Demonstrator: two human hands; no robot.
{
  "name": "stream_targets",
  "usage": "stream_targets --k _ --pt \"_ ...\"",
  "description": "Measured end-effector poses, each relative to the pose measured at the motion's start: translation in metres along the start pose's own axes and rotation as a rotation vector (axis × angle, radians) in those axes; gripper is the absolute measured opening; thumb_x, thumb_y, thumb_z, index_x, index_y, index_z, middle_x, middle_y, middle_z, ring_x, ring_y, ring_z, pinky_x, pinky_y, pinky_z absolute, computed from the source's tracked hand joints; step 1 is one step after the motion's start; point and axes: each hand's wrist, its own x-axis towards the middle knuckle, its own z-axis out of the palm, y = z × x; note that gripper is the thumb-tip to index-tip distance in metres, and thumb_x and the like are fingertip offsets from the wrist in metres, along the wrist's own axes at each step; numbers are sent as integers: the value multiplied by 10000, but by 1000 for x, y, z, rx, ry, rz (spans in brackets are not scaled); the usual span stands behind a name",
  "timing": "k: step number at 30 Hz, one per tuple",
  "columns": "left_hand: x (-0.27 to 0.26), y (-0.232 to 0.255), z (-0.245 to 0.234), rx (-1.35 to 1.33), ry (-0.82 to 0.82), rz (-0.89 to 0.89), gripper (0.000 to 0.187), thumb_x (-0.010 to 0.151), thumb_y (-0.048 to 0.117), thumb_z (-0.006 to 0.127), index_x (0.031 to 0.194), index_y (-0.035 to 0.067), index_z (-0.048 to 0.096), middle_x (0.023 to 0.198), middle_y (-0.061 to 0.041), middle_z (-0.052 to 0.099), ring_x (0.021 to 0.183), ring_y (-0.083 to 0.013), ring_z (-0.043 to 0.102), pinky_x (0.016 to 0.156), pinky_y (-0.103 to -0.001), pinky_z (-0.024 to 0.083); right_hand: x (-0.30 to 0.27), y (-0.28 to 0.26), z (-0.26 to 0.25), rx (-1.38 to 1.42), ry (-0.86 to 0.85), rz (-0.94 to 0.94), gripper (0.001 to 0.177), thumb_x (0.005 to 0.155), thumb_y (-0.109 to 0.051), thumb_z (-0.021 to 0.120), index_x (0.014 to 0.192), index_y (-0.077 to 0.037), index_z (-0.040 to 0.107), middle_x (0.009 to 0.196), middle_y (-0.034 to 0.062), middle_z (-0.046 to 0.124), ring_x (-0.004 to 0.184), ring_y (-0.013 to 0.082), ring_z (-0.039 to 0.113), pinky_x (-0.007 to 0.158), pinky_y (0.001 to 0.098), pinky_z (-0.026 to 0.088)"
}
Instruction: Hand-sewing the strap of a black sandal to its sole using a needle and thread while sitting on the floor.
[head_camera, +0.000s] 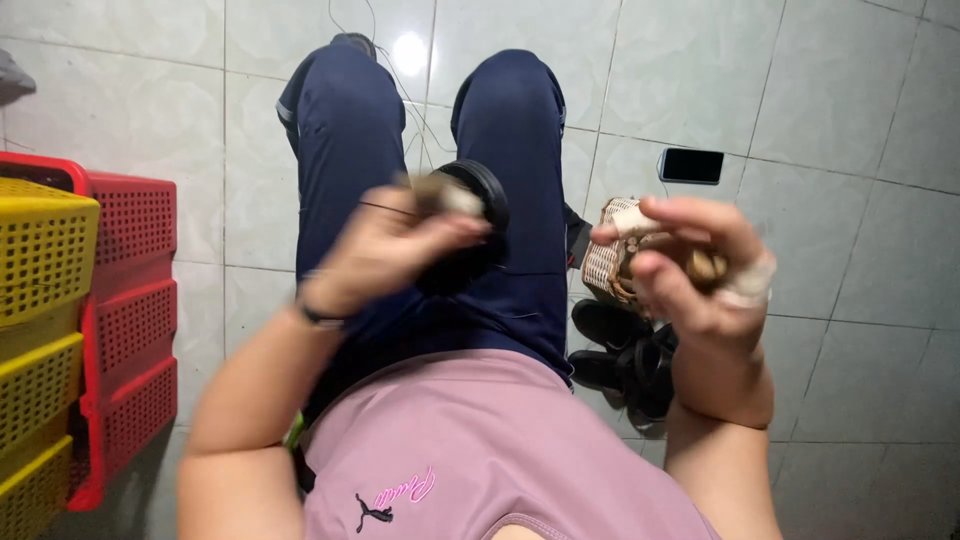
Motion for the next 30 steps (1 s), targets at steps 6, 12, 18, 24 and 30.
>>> stream_targets --k 6,12,18,24,30 --pt "-158 -50 -352 -1443 392 187 132 1106 -80 504 999 -7 477 987 -114 482 924 -208 459 888 -297 436 -2 37 -17 610 -89 308 355 923 -222 669 1143 3 504 686 92 485 437 71 320 334 199 265" --pt "-187 -52 -330 1486 561 -958 836 1115 695 504 1079 -120 687 967 -358 684 917 -515 638 693 -522 469 -2 68 -9 -459 -428 132 244 937 -11 434 1139 -14 571 924 128 576 795 226 562 760 320 468" --pt "-77 -14 -114 1746 326 -86 652 1050 533 735 563 144 544 541 -89 455 493 -305 434 503 -443 286 8 87 -4 -1223 -577 -280 531 925 66 567 1395 -169 495 749 59 404 568 237 399 442 372 320" --pt "2 -30 -13 961 -34 379 755 859 360 782 1385 13 367 1393 -238 370 1329 -449 410 1108 -508 393 26 87 -6 -1228 -611 -428 467 922 51 559 1343 -152 559 762 58 466 560 229 427 476 345 378" --pt "27 -56 -8 868 -35 366 755 861 281 799 1401 -10 359 1406 -254 434 1365 -422 372 1149 -478 341 34 78 -4 -1351 -677 -434 423 906 -13 586 1306 -151 607 712 50 463 522 205 430 431 337 316"
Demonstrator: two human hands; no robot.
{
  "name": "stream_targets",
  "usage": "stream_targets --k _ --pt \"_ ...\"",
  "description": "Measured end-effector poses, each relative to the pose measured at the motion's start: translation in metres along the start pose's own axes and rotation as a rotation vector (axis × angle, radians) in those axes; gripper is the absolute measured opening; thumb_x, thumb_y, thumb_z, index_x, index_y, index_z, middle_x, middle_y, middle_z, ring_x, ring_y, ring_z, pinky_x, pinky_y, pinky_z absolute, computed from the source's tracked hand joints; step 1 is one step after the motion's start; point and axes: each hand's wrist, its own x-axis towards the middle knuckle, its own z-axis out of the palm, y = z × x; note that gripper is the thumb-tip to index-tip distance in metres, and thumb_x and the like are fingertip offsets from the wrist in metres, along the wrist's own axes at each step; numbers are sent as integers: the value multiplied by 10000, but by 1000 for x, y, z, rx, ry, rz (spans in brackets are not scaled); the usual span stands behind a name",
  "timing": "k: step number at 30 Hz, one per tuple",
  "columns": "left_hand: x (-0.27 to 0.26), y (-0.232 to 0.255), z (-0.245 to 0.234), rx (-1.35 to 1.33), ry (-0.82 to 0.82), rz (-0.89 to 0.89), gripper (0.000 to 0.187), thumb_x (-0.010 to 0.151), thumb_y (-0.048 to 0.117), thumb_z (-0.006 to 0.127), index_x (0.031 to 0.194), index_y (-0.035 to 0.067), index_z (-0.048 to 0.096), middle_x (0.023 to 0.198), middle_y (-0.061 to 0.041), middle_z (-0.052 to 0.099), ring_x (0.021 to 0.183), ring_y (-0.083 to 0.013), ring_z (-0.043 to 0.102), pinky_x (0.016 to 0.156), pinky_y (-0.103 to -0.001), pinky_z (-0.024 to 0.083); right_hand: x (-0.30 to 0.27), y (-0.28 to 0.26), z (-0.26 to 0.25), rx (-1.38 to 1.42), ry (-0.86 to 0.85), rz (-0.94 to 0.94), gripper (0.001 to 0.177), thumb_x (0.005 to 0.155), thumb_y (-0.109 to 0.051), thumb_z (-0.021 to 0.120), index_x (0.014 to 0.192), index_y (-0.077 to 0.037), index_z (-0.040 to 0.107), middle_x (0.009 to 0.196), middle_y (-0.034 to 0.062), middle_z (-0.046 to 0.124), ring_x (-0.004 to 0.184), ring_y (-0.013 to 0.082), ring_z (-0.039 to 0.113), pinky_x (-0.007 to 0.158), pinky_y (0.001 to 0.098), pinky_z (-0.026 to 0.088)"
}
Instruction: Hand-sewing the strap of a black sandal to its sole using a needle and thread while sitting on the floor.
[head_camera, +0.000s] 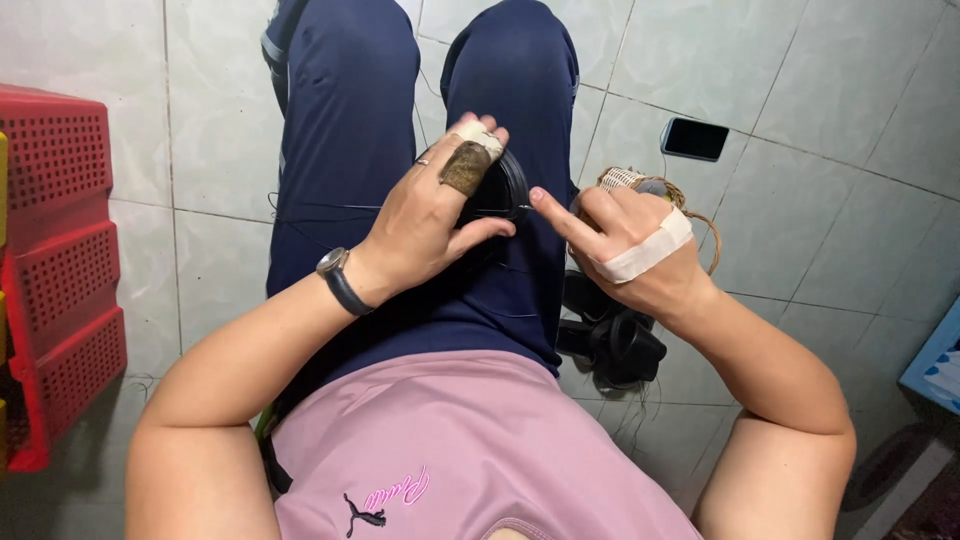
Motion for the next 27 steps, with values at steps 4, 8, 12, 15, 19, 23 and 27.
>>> stream_targets --k 4,8,12,15,19,23,27 --pt "4 -2 4 -17 -7 -14 713 862 265 785 1381 -25 392 1396 -246 446 1356 -404 387 1148 -455 340 2 -2 -5 -49 -56 8 375 932 -74 612 1295 -166 618 696 39 438 491 198 421 421 343 314" --pt "11 -10 8 -19 34 -37 722 817 268 822 1357 -17 437 1376 -231 478 1340 -379 420 1124 -433 377 11 -2 -4 -123 -138 49 607 803 46 551 1358 -199 545 674 32 411 470 178 422 412 334 328" --pt "19 -26 11 -78 93 -81 731 731 383 836 1307 36 550 1290 -181 553 1254 -375 500 1024 -418 458 23 14 8 -44 -67 -20 548 829 -97 497 1365 -205 535 673 19 417 447 168 464 445 280 449" --pt "22 -29 12 -136 108 -122 732 703 324 856 1306 39 553 1283 -184 558 1249 -380 498 1005 -431 474 33 21 19 95 -22 -63 475 817 -60 478 1272 -132 595 673 43 392 457 204 469 456 305 465" --pt "26 -32 13 -143 123 -126 750 672 268 873 1315 57 550 1295 -172 555 1256 -368 497 1007 -426 481 37 27 36 170 -35 -72 448 818 -82 500 1259 -114 570 726 48 428 506 211 515 474 336 482" --pt "7 -29 31 -5 294 -81 700 726 340 835 1258 -4 539 1194 -178 562 1153 -372 556 963 -427 496 35 32 34 309 -95 -8 440 847 -96 536 1286 -72 526 696 61 465 509 259 545 442 384 475" --pt "-1 -11 19 243 381 243 174 923 158 620 775 68 632 765 -64 493 610 -243 497 541 -355 422 30 25 19 389 -92 -22 454 836 -78 641 1245 13 466 708 106 498 510 296 539 399 401 459"
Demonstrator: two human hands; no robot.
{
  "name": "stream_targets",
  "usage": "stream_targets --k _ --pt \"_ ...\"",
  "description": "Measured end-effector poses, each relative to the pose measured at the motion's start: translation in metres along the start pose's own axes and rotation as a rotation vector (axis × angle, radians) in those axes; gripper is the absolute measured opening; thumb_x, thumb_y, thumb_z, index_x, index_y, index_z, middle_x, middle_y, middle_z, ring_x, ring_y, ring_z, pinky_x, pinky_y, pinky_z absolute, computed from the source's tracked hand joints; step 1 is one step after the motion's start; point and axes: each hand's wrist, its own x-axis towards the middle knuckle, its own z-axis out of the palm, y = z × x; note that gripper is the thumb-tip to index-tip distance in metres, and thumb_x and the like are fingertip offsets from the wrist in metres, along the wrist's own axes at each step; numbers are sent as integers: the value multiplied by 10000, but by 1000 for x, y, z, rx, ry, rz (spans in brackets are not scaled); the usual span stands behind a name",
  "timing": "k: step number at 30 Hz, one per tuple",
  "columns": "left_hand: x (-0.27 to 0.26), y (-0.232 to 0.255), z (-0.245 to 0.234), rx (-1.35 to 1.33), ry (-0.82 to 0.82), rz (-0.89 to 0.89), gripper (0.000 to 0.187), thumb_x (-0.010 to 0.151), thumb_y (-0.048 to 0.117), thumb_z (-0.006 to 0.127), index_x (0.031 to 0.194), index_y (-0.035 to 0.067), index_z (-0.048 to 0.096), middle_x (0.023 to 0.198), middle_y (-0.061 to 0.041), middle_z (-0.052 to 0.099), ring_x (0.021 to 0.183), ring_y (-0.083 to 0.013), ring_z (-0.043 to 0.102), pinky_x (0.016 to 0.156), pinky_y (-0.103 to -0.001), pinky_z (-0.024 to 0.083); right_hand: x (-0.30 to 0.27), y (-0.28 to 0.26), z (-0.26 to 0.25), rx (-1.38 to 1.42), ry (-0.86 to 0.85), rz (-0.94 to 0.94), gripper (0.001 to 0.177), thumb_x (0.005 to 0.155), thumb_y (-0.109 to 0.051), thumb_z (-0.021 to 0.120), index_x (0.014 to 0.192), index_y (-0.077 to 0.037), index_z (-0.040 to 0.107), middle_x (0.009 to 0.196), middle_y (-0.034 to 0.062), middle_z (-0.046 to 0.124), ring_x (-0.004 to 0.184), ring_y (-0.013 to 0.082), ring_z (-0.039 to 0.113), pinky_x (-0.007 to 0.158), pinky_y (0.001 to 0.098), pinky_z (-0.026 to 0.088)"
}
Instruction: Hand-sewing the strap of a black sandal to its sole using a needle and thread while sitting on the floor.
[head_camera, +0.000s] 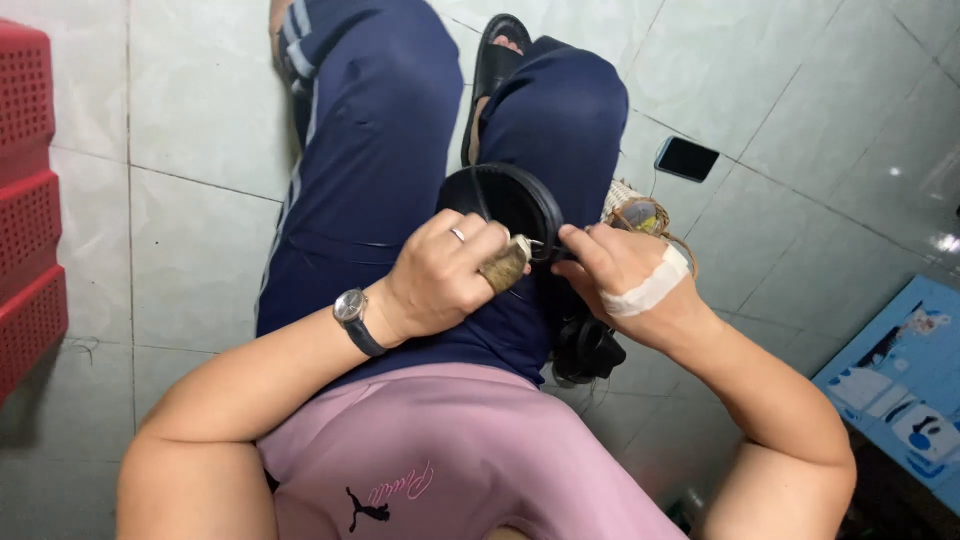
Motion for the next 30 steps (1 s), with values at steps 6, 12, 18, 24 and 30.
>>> stream_targets --k 6,12,18,24,30 --pt "9 11 -21 -119 -115 -36 246 841 92 585 611 9 611 958 -159 548 825 -337 541 667 -405 443 -4 -16 -5 -257 -47 55 355 862 -83 585 1212 -41 547 768 93 513 535 258 537 424 375 459" --pt "32 28 -53 -556 -205 -303 221 856 132 624 711 -34 632 958 -203 563 866 -405 605 680 -439 517 -4 -13 4 -36 59 43 322 909 -78 555 1221 -11 511 744 139 503 559 349 560 443 418 473" --pt "29 26 -42 -1221 -136 -944 163 901 42 595 1043 -36 610 892 -154 667 642 -148 663 375 -161 467 -9 -6 31 97 247 59 375 866 -60 621 1231 -29 541 731 104 552 547 310 586 403 378 468" --pt "18 12 -13 -745 -206 -847 261 851 30 650 1083 -57 566 607 -129 647 413 -143 572 315 -214 389 -1 -9 32 50 412 47 300 834 -30 689 1133 -45 666 735 94 585 526 251 562 446 324 474" --pt "22 18 -22 -833 -274 -905 309 828 13 674 1104 -59 555 721 -155 687 522 -170 674 401 -228 500 -6 -14 -18 -30 134 66 309 872 16 543 1145 -67 663 698 135 507 512 294 532 458 364 461"
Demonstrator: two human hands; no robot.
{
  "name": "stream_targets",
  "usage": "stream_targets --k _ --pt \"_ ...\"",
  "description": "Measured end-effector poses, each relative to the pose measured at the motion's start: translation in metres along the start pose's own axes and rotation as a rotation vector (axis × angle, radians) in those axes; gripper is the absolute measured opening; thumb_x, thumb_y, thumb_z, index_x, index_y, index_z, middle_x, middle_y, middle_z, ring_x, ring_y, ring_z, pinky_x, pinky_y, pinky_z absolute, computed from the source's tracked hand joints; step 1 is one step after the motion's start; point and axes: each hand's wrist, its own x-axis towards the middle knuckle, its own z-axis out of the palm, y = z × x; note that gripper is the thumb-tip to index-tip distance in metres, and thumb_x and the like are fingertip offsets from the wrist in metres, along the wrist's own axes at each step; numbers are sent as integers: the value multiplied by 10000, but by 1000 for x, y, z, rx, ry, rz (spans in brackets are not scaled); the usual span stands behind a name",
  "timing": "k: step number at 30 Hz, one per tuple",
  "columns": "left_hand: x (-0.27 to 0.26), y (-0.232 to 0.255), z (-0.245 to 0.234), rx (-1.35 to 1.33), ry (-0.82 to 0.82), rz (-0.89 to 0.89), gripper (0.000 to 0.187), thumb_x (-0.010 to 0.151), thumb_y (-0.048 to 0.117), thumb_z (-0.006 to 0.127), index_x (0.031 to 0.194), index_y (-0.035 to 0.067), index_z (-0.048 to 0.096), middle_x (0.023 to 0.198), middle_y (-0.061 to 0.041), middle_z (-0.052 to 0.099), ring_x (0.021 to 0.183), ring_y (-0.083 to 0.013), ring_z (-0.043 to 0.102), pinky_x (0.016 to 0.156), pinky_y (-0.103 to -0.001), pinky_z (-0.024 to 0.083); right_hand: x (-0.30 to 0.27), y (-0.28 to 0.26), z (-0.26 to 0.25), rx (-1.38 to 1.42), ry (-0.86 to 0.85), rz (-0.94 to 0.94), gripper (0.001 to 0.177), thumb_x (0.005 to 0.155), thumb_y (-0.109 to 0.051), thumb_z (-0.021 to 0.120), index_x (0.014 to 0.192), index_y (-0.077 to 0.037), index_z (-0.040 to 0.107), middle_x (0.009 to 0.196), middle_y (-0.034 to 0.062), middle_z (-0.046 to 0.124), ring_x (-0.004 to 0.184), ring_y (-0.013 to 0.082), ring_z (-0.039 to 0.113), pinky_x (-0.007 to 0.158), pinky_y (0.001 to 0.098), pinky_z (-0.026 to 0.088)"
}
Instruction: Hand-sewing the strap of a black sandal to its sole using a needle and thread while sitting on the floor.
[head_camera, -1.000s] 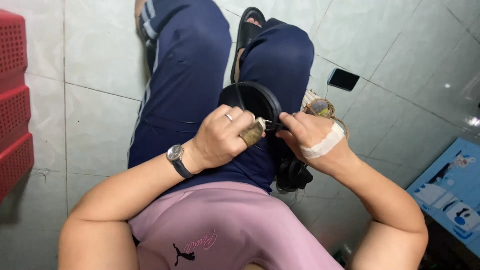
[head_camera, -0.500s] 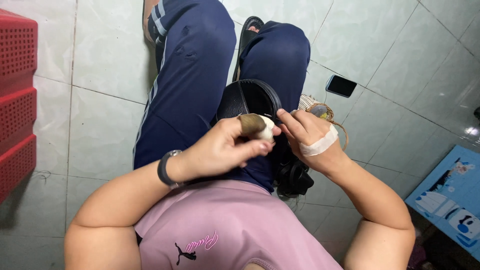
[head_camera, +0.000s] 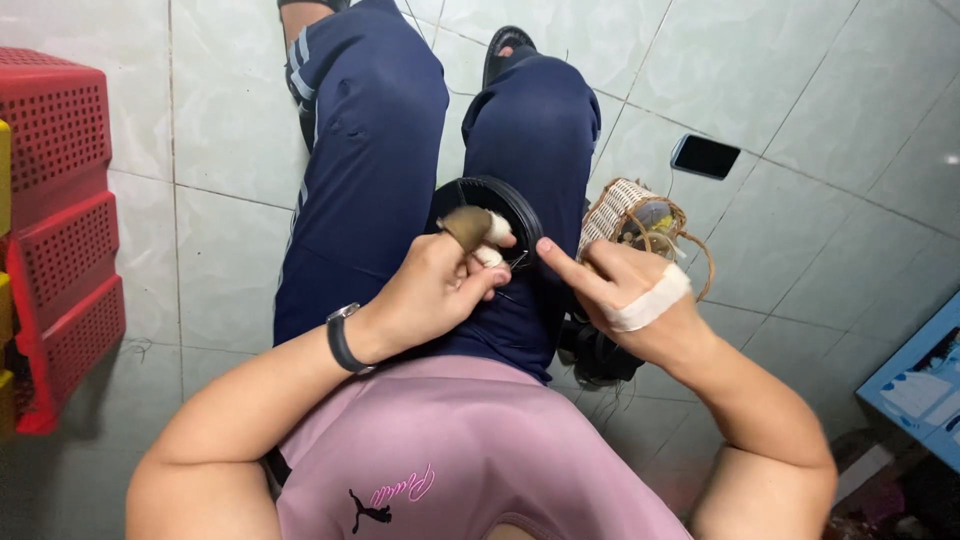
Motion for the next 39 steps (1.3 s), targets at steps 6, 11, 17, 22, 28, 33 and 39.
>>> stream_targets --k 6,11,17,22,28,33,39 --pt "3 9 -20 722 -160 436 321 830 -86 486 1142 -50 549 962 -195 504 749 -365 531 659 -452 478 -22 4 -66 -127 -722 280 647 871 -158 524 1444 -408 358 727 8 433 490 225 530 389 406 416" --pt "2 14 -29 712 -14 386 159 899 20 482 997 -44 590 932 -154 505 740 -351 563 649 -408 496 9 1 -4 458 -126 235 229 890 -209 655 1092 -101 641 866 45 576 621 205 576 524 300 465" --pt "-5 16 -30 478 -118 98 227 899 254 625 851 33 602 713 -98 525 667 -367 609 548 -403 502 4 4 16 860 48 290 63 798 -173 706 778 -118 731 915 81 624 591 178 548 569 274 492" --pt "-1 24 -22 384 -99 59 225 838 265 694 822 58 607 636 -91 564 583 -300 620 488 -389 492 10 9 7 877 106 266 69 815 -124 688 766 -80 709 857 112 625 550 182 507 528 276 466" --pt "23 22 -6 621 37 337 254 883 305 665 859 65 584 760 -78 545 624 -327 614 527 -409 507 10 7 11 968 82 349 137 783 -113 751 864 -21 688 827 121 632 474 135 518 453 276 436" --pt "37 19 -6 474 39 290 205 893 235 664 772 85 593 690 -48 509 628 -307 625 503 -349 507 10 7 18 1018 133 369 96 832 -93 715 831 -4 679 747 137 639 557 219 573 536 335 464" --pt "30 37 -20 252 -42 85 201 817 191 738 808 21 632 639 -104 558 556 -264 629 474 -319 506 -4 18 18 1092 145 366 125 875 -123 661 830 -10 690 749 147 640 612 229 577 593 347 473"
